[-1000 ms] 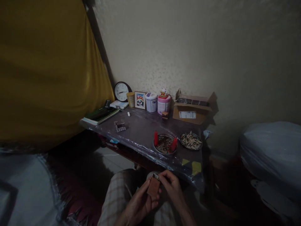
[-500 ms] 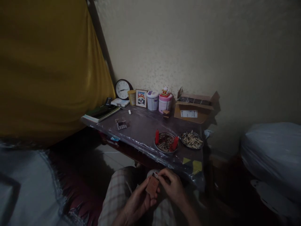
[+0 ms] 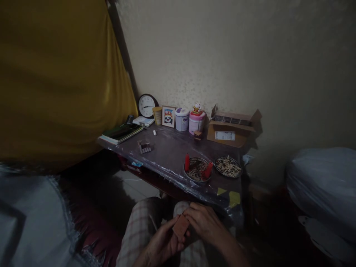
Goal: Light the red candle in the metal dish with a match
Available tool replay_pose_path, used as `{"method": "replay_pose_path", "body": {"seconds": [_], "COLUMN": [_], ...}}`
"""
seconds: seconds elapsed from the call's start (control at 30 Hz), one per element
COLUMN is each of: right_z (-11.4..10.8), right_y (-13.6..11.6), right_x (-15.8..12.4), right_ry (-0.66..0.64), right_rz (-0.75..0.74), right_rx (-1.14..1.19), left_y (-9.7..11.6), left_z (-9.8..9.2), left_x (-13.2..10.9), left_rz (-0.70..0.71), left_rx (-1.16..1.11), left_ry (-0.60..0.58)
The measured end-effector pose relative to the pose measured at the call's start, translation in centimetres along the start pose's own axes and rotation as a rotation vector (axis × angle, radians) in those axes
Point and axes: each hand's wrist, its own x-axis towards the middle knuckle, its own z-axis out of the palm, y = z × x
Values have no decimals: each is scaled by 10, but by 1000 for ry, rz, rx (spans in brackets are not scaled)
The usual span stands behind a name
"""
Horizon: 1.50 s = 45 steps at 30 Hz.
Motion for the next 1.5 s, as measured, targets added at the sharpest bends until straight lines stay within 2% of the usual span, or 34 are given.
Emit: {"method": "replay_pose_path", "body": {"seconds": [0.23, 0.33, 0.4, 0.53, 0.63, 0.83, 1.07, 1.5], "right_z": [0, 0, -1, -6, -7, -5, -2, 5], "right_y": [1, 4, 6, 13, 16, 10, 5, 9], "right_x": [-3, -1, 2, 5, 4, 4, 5, 2], "right_ry": [38, 5, -20, 45, 63, -22, -47, -31], "right_rz": [-6, -3, 6, 64, 83, 48, -4, -30], "right_rx": [-7, -6, 38, 179, 202, 62, -134, -120], "left_y": [0, 3, 5, 9, 9, 6, 4, 1], "left_z": [0, 4, 5, 5, 5, 4, 5, 6], "left_x": [2, 0, -2, -2, -1, 1, 0, 1], "left_rz": [-41, -38, -31, -27, -24, -5, 27, 73], "left_rx": [-1, -3, -7, -12, -6, 28, 72, 116], "left_ry": [-4, 1, 3, 16, 22, 10, 2, 1]}}
